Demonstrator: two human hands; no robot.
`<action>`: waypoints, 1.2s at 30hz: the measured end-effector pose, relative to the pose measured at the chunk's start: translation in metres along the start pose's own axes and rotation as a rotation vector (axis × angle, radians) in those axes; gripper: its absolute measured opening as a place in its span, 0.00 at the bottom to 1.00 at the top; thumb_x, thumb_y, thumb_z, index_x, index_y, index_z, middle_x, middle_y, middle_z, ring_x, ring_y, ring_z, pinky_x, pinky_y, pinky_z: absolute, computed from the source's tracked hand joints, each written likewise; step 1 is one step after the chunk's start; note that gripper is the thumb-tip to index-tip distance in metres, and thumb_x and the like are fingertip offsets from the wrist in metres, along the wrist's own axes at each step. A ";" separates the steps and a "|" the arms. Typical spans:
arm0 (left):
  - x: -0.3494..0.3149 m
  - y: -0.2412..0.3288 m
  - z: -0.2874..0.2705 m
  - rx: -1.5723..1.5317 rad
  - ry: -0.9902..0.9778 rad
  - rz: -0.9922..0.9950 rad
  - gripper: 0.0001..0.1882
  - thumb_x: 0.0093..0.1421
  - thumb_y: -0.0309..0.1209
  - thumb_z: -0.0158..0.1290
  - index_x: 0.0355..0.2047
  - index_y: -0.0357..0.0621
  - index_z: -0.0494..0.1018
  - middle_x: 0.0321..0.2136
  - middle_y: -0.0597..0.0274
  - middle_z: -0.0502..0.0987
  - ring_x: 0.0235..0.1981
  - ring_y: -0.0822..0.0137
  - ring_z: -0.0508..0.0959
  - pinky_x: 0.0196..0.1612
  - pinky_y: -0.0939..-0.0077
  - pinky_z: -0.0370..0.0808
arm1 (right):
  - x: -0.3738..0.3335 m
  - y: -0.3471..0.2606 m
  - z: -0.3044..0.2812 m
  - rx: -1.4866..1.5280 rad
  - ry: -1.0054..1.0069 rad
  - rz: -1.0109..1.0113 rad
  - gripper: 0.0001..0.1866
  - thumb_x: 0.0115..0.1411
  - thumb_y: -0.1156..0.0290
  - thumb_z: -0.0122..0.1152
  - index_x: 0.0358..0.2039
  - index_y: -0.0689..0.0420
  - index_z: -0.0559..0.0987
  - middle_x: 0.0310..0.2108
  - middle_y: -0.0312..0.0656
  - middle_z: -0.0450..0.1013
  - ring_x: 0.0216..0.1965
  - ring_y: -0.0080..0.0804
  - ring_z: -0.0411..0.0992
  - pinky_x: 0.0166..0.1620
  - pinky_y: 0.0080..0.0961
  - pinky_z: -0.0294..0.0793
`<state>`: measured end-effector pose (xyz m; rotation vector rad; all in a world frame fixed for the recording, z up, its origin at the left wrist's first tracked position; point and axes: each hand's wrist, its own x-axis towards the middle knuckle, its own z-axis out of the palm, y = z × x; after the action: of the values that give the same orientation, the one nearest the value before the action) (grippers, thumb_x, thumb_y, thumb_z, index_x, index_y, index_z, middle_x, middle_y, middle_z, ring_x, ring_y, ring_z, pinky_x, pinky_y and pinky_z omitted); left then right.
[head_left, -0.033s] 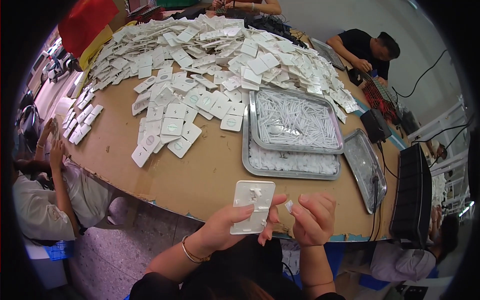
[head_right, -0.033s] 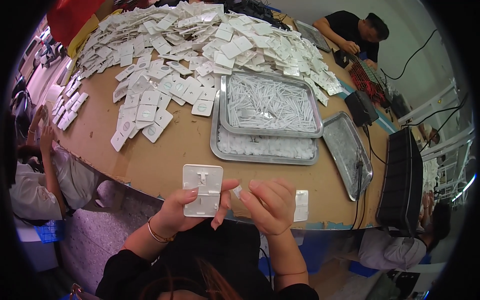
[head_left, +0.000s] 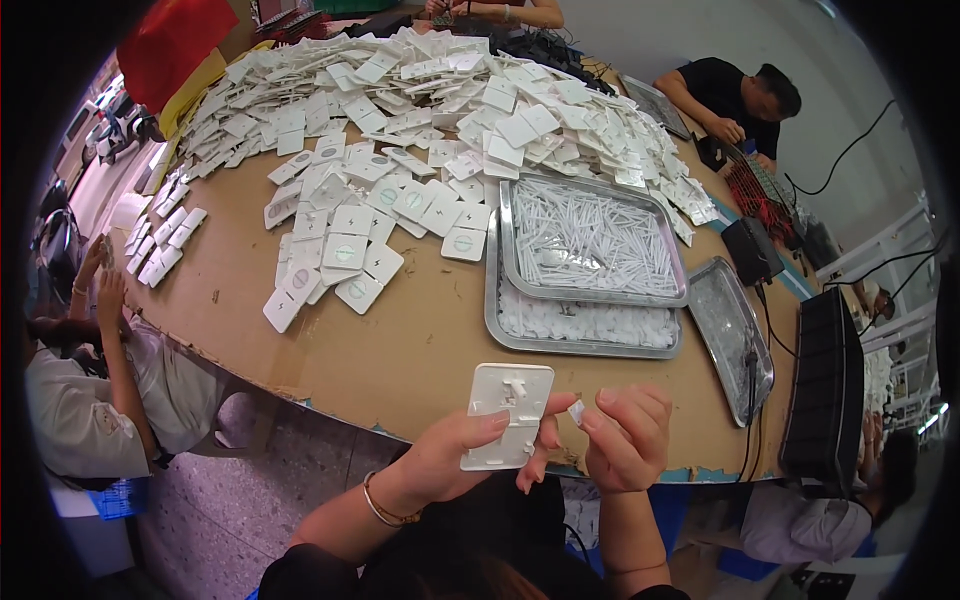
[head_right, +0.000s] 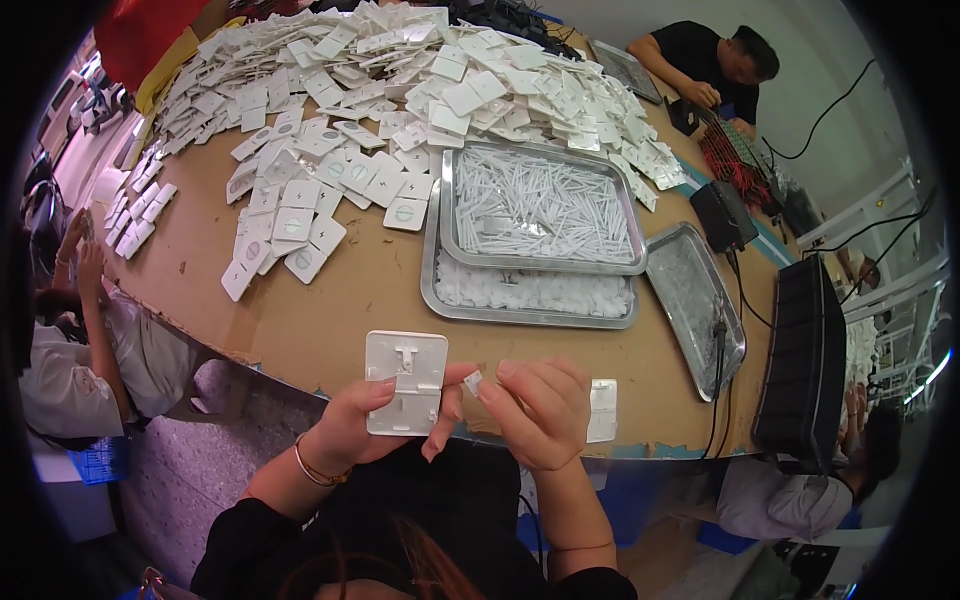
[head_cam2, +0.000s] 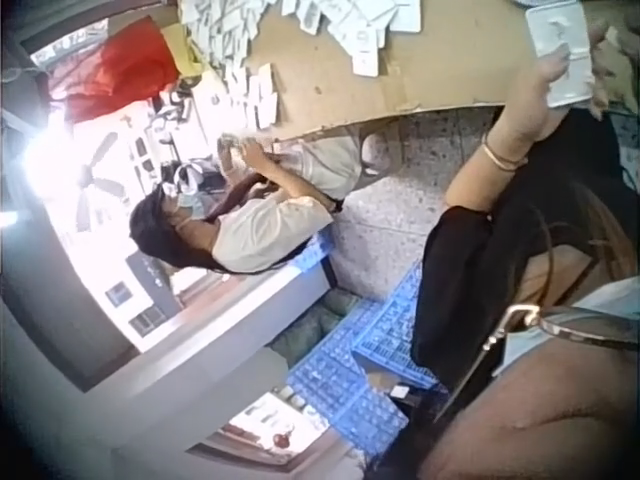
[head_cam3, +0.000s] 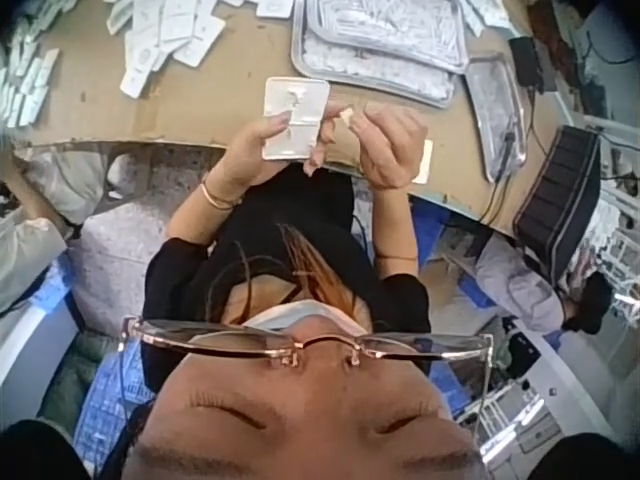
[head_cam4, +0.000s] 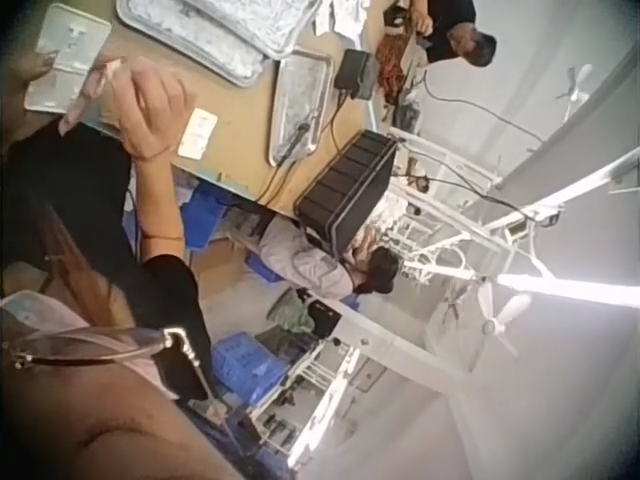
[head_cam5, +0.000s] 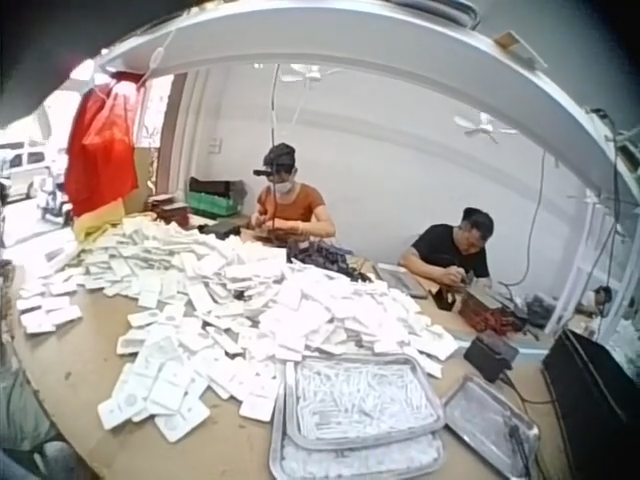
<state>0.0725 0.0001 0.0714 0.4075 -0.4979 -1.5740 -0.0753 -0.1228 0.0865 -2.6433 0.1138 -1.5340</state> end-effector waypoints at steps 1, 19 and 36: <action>-0.001 -0.001 0.001 0.019 -0.015 0.007 0.38 0.57 0.48 0.45 0.59 0.31 0.56 0.37 0.56 0.71 0.30 0.65 0.74 0.30 0.74 0.72 | -0.001 0.000 0.001 -0.007 -0.020 -0.012 0.14 0.44 0.79 0.64 0.34 0.53 0.78 0.35 0.39 0.73 0.35 0.34 0.72 0.38 0.32 0.72; -0.004 -0.002 0.009 0.483 0.259 -0.019 0.33 0.67 0.52 0.23 0.44 0.32 0.66 0.28 0.52 0.75 0.26 0.65 0.79 0.21 0.78 0.78 | 0.017 -0.029 0.008 0.408 -0.298 0.691 0.06 0.46 0.81 0.64 0.26 0.63 0.76 0.44 0.48 0.71 0.43 0.35 0.71 0.49 0.29 0.69; -0.010 -0.012 0.005 0.806 0.307 0.029 0.30 0.68 0.49 0.27 0.41 0.33 0.68 0.28 0.57 0.75 0.24 0.71 0.77 0.18 0.82 0.74 | -0.005 -0.049 0.025 0.830 -0.078 1.377 0.20 0.52 0.79 0.63 0.43 0.61 0.65 0.41 0.45 0.69 0.40 0.26 0.69 0.42 0.23 0.71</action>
<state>0.0599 0.0109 0.0685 1.2234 -0.8819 -1.1960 -0.0554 -0.0730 0.0754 -1.3072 0.8385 -0.6908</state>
